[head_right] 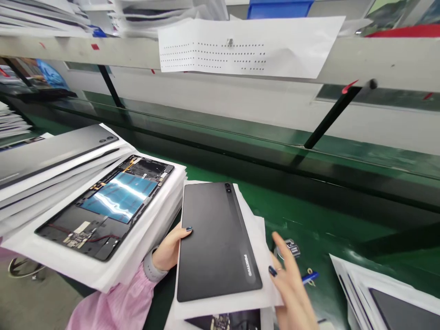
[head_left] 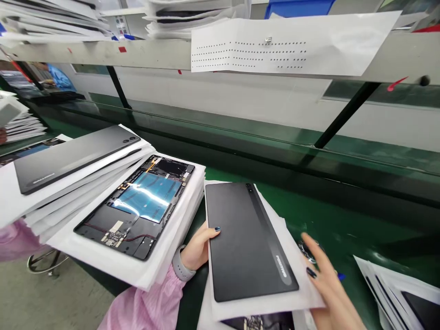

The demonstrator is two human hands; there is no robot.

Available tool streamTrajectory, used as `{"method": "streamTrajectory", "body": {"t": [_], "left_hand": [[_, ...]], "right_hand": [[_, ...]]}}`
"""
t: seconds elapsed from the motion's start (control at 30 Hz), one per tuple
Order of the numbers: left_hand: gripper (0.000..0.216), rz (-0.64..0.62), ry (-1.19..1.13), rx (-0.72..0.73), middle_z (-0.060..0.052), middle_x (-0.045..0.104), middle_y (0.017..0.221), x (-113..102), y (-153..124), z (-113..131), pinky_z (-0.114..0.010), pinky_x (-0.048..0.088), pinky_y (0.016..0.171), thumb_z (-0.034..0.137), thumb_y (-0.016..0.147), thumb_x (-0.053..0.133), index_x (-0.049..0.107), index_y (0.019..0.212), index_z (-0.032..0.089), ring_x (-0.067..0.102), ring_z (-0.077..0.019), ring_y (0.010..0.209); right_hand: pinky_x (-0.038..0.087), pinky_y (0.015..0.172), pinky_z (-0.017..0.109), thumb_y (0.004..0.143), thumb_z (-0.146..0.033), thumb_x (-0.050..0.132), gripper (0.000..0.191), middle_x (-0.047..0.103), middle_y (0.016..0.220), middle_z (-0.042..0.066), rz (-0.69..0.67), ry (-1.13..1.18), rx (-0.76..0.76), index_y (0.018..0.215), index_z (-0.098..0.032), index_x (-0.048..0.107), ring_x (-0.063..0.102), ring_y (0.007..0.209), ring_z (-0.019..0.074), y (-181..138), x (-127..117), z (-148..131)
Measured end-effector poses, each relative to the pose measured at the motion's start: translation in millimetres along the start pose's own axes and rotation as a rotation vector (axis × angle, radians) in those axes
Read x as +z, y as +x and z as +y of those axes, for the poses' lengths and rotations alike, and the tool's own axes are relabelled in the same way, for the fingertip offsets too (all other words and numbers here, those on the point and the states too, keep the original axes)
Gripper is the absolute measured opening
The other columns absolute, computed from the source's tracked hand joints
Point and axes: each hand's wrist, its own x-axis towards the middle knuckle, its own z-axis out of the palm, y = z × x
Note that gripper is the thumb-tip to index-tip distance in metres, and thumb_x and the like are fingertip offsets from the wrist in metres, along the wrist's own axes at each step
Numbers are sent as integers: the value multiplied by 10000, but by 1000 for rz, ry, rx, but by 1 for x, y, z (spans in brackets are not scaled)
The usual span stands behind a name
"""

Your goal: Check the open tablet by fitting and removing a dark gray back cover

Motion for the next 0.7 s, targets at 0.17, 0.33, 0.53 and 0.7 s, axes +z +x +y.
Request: {"method": "streamTrajectory", "body": {"t": [0.17, 0.33, 0.53, 0.7], "left_hand": [[478, -23, -79, -124, -103, 728, 1059, -1, -1, -2, -385, 496, 897, 391, 702, 754, 661, 1100, 142, 657, -296, 1023], [632, -108, -182, -314, -130, 721, 1098, 2, -2, -2, -390, 434, 1016, 604, 747, 669, 676, 1123, 97, 618, -298, 1119], [743, -222, -197, -324, -177, 637, 1261, 7, -2, -4, -476, 364, 1078, 650, 839, 518, 562, 1309, 78, 545, -342, 1219], [623, -196, -176, -309, -124, 702, 1154, 5, 0, -5, -403, 394, 1055, 613, 831, 570, 652, 1201, 118, 580, -300, 1183]], "right_hand": [[544, 648, 315, 760, -490, 731, 417, 680, 1171, 68, -163, -78, 92, 1121, -293, 665, 684, 834, 271, 12, 0, -16], [539, 712, 313, 621, -492, 850, 376, 744, 934, 43, -122, 30, 199, 894, -251, 754, 684, 789, 256, 6, 5, 11], [508, 883, 430, 561, -426, 901, 356, 756, 828, 96, -141, 61, 217, 792, -191, 768, 686, 926, 338, 3, 8, 17], [550, 805, 388, 603, -401, 876, 369, 761, 878, 91, -23, 70, 238, 880, -192, 751, 698, 925, 325, 8, -5, 28]]}}
